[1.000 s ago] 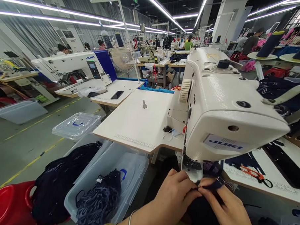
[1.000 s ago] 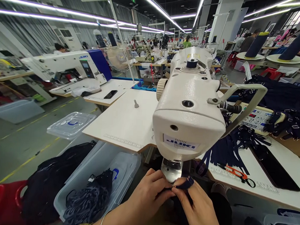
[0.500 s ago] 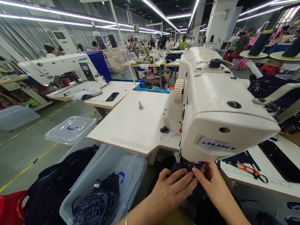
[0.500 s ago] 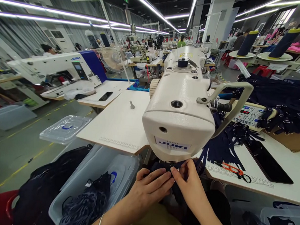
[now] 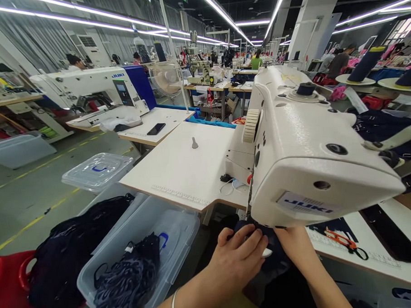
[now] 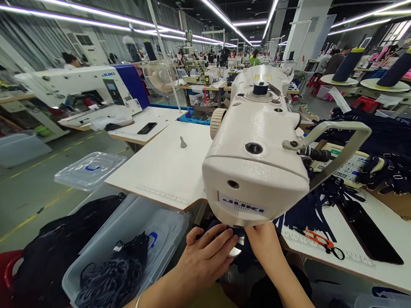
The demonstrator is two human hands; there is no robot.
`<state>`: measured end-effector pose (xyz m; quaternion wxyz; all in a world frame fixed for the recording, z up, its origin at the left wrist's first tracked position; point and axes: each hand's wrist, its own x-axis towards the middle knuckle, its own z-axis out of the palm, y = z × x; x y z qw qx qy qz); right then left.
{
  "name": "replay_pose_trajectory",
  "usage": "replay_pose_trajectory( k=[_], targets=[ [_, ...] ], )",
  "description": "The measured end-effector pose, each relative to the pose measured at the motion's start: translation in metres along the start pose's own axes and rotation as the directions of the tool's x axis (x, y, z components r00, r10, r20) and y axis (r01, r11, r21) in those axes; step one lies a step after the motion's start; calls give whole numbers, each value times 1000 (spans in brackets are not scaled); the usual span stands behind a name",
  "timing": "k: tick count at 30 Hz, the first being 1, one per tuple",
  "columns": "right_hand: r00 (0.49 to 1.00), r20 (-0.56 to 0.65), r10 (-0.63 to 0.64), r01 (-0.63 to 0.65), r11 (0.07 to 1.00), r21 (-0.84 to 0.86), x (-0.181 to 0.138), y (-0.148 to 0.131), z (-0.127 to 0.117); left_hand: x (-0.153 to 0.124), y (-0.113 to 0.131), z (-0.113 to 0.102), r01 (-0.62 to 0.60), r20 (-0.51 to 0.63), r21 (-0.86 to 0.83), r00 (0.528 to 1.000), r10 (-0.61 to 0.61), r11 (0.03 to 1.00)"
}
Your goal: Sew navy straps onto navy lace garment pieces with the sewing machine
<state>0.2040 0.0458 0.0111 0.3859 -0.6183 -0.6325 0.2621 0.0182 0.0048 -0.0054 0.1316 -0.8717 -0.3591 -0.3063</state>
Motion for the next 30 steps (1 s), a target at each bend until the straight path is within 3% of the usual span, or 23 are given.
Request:
replay_pose_trajectory(
  k=[9,17,30],
  targets=[
    [990,-86,-110,102,990,-94,15,4,3,7,3,-5,65,49,-35,997,-63,997],
    [983,-76,-168,157,978,-137,18,4,8,10,4,-8,86,72,-70,994,-81,994],
    [976,-124,-180,161,975,-151,17,19,6,7,2,-5,64,88,-24,994,-62,998]
  ],
)
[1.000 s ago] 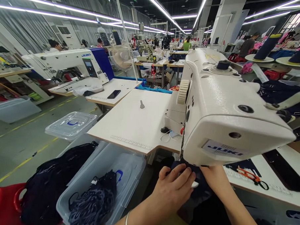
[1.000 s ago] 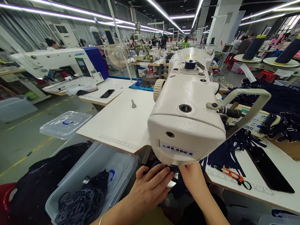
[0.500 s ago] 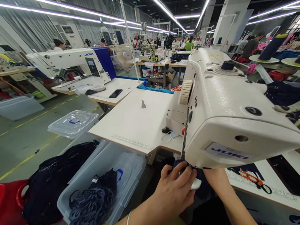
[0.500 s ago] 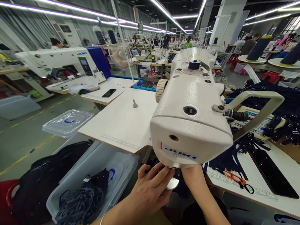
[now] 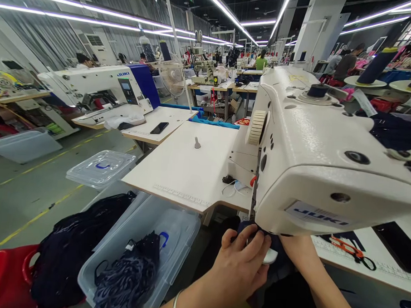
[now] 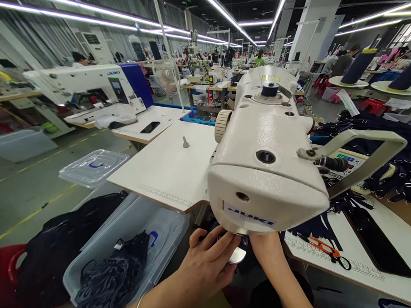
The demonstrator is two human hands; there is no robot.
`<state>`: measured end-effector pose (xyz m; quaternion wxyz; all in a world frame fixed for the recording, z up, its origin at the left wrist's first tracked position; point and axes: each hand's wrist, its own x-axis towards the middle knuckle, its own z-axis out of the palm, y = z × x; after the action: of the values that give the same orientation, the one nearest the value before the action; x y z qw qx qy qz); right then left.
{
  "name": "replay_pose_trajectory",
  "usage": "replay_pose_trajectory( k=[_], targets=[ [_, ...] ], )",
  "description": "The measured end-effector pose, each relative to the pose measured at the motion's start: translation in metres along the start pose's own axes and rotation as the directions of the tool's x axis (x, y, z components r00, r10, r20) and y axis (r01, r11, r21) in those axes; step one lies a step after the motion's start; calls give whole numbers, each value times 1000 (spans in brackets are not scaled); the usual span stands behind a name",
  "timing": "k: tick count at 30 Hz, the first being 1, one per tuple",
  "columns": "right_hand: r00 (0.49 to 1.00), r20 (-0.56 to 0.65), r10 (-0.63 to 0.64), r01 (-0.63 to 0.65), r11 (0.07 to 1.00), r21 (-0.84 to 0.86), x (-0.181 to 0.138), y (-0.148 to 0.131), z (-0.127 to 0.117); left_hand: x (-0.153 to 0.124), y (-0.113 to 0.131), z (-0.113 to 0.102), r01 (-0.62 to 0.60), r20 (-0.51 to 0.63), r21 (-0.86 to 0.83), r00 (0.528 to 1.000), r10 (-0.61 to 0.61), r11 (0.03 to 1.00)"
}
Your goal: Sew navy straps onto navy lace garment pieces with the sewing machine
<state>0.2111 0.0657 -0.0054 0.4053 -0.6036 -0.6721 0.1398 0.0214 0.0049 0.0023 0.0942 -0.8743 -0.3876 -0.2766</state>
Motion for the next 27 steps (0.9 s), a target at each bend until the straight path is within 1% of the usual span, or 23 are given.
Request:
replay_pose_trajectory(
  k=[4,8,11,14,16,18,20,23,25,27],
  targets=[
    [999,-27,17,-16,999,34,-2,2,3,0,0,-2,-14,13,22,1000,14,1000],
    [999,7,46,-47,994,101,-1,3,3,0,0,0,-13,-20,44,1000,13,999],
    [997,39,68,-74,983,169,-1,2,3,1,0,6,2,-116,34,993,2,999],
    [994,43,100,-108,966,237,-3,-2,6,3,-1,13,34,-252,22,967,-27,999],
    [990,23,136,-137,951,279,-7,-4,9,4,-3,15,33,-316,6,948,-29,999],
    [983,-12,182,-168,931,325,-12,-2,14,5,-6,17,26,-343,-12,939,-28,1000],
    [967,-47,250,-215,902,374,-19,6,21,6,-8,19,31,-357,-31,933,-40,999],
    [919,-68,387,-321,839,440,-36,28,41,5,-10,21,35,-355,-48,934,-50,998],
    [883,-44,468,-394,788,473,-49,46,60,5,-9,23,29,-333,-44,942,-42,999],
    [845,10,535,-469,733,493,-60,61,78,5,-9,23,30,-317,-41,948,-41,999]
  ],
)
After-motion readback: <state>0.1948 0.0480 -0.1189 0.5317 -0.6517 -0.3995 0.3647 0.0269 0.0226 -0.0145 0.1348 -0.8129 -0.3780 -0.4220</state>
